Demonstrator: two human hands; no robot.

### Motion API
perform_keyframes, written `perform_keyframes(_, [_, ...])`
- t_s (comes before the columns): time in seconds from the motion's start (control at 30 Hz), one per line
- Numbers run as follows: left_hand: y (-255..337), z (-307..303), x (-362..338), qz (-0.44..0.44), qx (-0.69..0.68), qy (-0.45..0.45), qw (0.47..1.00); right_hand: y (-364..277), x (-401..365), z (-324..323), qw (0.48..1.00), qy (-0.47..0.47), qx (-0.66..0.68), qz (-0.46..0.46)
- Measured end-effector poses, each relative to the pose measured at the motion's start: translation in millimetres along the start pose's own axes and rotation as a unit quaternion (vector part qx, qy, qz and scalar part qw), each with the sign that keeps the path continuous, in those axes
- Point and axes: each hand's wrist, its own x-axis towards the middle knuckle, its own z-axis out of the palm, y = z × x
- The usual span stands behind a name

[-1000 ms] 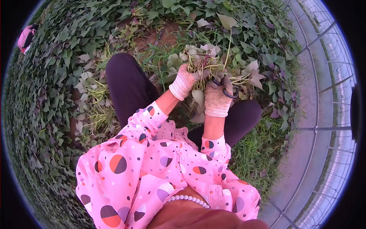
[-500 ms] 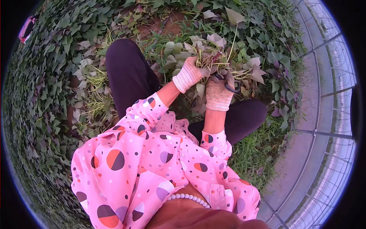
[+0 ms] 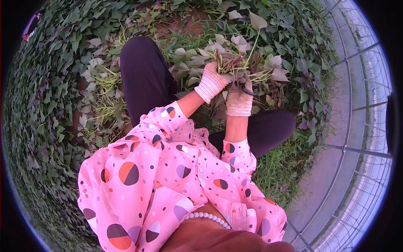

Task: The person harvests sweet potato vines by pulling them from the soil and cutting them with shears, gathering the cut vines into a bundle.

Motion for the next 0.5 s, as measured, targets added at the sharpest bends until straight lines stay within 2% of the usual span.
perform_keyframes(0.13, [-4, -2, 1, 0.008, -0.052, 0.034, 0.998, 7, 7, -17, 0.999, -0.044, -0.029, 0.007])
perform_keyframes(0.2, [4, -1, -2, 0.003, -0.009, 0.049, 0.999, 12, 0, -9, 0.998, 0.007, -0.062, -0.002])
perform_keyframes(0.23, [9, 0, -3, -0.003, 0.035, 0.062, 0.997, 13, 2, -11, 0.998, 0.006, -0.063, 0.0])
perform_keyframes(0.33, [-6, -7, -1, 0.005, 0.053, 0.054, 0.997, 16, 8, -25, 0.998, -0.006, -0.061, -0.002])
perform_keyframes(0.4, [-10, -7, -4, 0.006, 0.038, 0.068, 0.997, 16, 10, -31, 0.996, -0.042, -0.072, 0.007])
perform_keyframes(0.5, [-4, -6, -10, -0.003, 0.011, 0.053, 0.999, 13, 2, -20, 0.996, -0.012, -0.087, -0.02])
